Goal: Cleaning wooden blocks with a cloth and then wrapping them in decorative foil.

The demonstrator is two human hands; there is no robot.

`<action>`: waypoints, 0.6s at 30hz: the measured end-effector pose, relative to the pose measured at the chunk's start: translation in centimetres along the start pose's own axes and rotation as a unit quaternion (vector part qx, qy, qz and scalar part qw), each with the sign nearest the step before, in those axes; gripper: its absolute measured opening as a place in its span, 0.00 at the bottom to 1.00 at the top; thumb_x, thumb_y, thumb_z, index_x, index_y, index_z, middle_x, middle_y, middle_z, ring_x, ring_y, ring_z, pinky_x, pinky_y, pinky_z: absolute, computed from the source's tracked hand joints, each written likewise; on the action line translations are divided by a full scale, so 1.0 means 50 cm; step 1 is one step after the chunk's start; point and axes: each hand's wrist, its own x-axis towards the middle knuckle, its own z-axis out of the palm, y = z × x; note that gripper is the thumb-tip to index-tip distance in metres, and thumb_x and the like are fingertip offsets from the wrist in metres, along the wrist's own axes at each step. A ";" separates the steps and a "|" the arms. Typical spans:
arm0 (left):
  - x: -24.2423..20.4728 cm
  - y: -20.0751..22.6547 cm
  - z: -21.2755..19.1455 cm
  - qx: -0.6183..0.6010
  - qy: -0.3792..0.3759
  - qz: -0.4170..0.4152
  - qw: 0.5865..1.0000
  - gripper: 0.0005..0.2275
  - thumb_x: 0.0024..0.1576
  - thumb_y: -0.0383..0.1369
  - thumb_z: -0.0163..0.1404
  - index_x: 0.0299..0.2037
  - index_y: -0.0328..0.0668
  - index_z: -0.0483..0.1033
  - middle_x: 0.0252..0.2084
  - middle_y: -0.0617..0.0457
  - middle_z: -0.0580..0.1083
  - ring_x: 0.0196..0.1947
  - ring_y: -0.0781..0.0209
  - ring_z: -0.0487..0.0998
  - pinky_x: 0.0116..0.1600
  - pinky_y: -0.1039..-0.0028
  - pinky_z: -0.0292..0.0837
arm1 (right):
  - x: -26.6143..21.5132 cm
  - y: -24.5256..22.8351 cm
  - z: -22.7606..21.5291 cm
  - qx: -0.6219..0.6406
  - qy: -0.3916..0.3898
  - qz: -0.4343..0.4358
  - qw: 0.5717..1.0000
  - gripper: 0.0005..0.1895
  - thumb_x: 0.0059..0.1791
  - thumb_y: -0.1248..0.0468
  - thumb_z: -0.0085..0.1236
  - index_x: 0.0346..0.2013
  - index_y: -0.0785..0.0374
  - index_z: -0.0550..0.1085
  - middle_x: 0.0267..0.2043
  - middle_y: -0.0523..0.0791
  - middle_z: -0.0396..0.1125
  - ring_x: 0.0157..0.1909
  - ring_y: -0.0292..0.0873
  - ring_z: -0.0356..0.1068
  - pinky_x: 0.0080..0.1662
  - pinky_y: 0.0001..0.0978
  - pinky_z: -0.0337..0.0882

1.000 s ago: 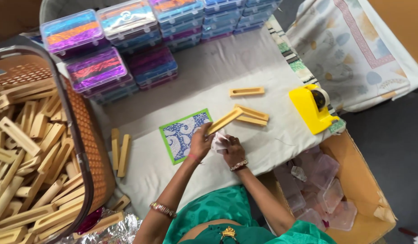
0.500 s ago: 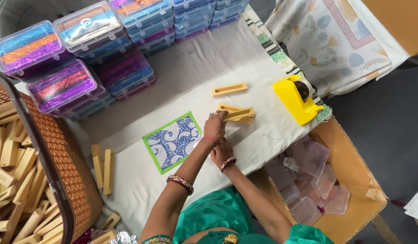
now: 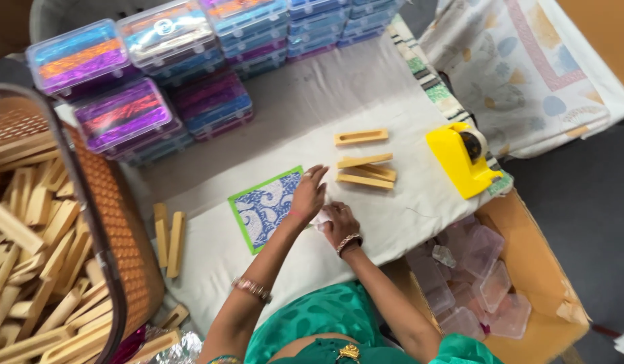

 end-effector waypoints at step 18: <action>-0.460 -0.144 -0.349 0.358 0.253 -0.355 0.826 0.29 0.53 0.35 0.57 0.65 0.36 0.61 0.64 0.45 0.65 0.60 0.44 0.69 0.57 0.54 0.69 | -0.005 0.006 0.008 -0.026 0.031 -0.023 0.999 0.19 0.44 0.69 0.51 0.47 0.52 0.77 0.51 0.45 0.70 0.54 0.50 0.71 0.50 0.46 0.73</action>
